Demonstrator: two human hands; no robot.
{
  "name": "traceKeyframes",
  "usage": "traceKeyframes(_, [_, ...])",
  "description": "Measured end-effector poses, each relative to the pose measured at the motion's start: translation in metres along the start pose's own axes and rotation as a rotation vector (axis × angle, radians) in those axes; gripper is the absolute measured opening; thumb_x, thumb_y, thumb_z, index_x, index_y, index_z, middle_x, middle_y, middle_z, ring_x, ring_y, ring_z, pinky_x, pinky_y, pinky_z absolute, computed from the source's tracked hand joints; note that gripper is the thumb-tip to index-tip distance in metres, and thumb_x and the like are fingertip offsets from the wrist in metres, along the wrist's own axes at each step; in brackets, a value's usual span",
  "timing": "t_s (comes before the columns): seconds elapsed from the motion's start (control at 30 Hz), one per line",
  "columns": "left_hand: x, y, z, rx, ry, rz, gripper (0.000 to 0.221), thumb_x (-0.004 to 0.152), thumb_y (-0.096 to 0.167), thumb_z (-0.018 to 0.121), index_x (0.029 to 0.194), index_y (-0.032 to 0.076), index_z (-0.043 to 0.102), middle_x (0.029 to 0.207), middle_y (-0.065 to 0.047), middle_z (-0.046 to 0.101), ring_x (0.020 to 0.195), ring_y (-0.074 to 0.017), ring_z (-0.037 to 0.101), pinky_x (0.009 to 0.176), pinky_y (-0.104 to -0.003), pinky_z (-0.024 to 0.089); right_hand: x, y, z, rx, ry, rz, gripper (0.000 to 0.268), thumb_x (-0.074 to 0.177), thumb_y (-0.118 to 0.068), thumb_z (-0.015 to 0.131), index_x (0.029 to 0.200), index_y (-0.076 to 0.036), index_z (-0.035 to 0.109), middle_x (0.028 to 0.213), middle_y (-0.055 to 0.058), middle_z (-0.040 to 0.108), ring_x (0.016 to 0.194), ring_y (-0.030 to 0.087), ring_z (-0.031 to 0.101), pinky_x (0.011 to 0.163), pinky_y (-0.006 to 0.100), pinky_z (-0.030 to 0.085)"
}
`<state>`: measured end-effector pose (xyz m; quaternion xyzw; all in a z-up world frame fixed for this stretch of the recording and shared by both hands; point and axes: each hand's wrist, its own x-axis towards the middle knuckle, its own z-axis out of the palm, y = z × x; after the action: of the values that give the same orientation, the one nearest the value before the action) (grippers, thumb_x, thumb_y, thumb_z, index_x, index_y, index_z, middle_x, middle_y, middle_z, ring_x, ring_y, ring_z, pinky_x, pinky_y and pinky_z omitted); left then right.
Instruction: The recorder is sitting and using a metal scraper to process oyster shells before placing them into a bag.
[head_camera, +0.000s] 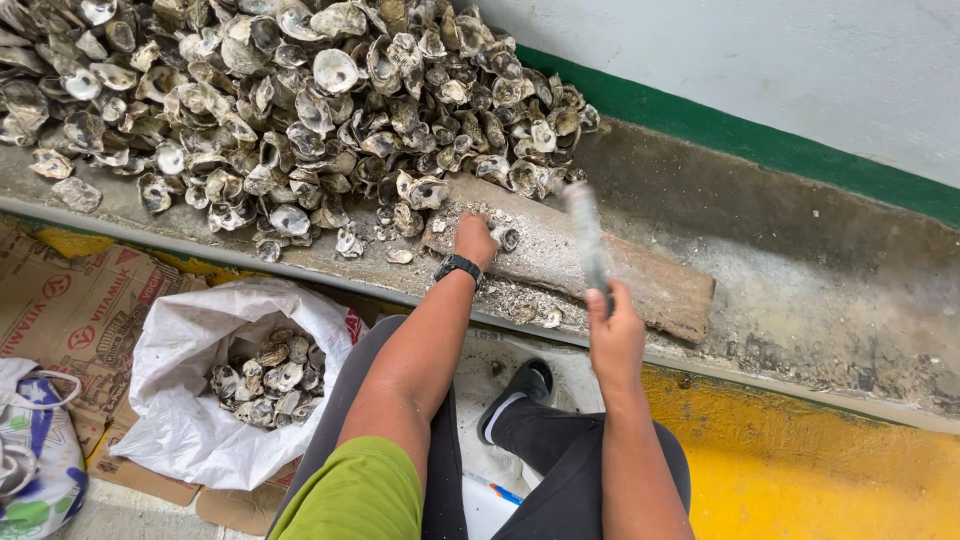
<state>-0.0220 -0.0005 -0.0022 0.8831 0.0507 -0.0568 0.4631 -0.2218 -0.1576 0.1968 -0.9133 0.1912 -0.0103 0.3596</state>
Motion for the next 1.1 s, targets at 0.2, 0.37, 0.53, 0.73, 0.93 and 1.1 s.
traceKeyframes(0.2, [-0.008,0.006,0.003,-0.063,0.106,-0.082,0.026,0.074,-0.005,0.077,0.099,0.002,0.073,0.124,-0.019,0.059,0.099,-0.0390,0.067,0.091,-0.043,0.055,-0.010,0.022,0.043,0.323,0.287,-0.187,0.044,0.108,-0.043,0.037,0.131,-0.006,0.048,0.080,0.000,0.059,0.057,0.010,0.053,0.047,0.028,0.048])
traceKeyframes(0.37, [0.000,-0.001,0.004,-0.018,0.123,0.013,0.026,0.074,-0.004,0.078,0.099,0.001,0.073,0.124,-0.020,0.058,0.103,-0.0410,0.066,0.094,-0.045,0.054,0.012,0.032,0.070,-0.278,-0.193,0.129,0.041,0.111,-0.045,0.037,0.117,-0.007,0.054,0.069,0.005,0.058,0.056,0.017,0.050,0.051,0.035,0.040])
traceKeyframes(0.53, [-0.011,0.000,0.000,-0.055,0.105,-0.002,0.026,0.075,-0.006,0.076,0.100,0.000,0.071,0.126,-0.022,0.056,0.103,-0.0436,0.064,0.093,-0.048,0.053,-0.007,-0.005,0.031,-0.163,-0.159,0.218,0.045,0.107,-0.047,0.036,0.128,-0.010,0.051,0.062,0.006,0.058,0.053,0.021,0.057,0.048,0.040,0.043])
traceKeyframes(0.73, [-0.006,-0.005,0.004,-0.075,0.102,0.020,0.025,0.076,-0.006,0.074,0.100,0.001,0.071,0.125,-0.021,0.057,0.104,-0.0421,0.066,0.095,-0.047,0.054,0.016,0.069,0.076,-0.024,0.175,0.001,0.046,0.114,-0.041,0.034,0.116,-0.009,0.067,0.071,0.015,0.066,0.065,0.032,0.065,0.063,0.053,0.051])
traceKeyframes(0.93, [-0.014,0.002,-0.002,-0.024,0.080,0.036,0.025,0.076,-0.007,0.075,0.100,0.000,0.070,0.127,-0.022,0.054,0.106,-0.0431,0.063,0.095,-0.047,0.052,0.011,0.028,0.071,-0.373,-0.162,0.098,0.048,0.107,-0.048,0.040,0.118,-0.004,0.057,0.088,0.028,0.071,0.088,0.049,0.068,0.078,0.059,0.051])
traceKeyframes(1.1, [-0.012,-0.001,0.003,-0.013,0.091,0.100,0.031,0.076,-0.007,0.075,0.105,-0.001,0.067,0.122,-0.025,0.052,0.106,-0.0452,0.062,0.095,-0.047,0.052,0.037,0.085,0.105,-0.246,-0.166,0.092,0.048,0.105,-0.046,0.043,0.119,-0.002,0.054,0.086,0.024,0.071,0.077,0.041,0.070,0.070,0.053,0.054])
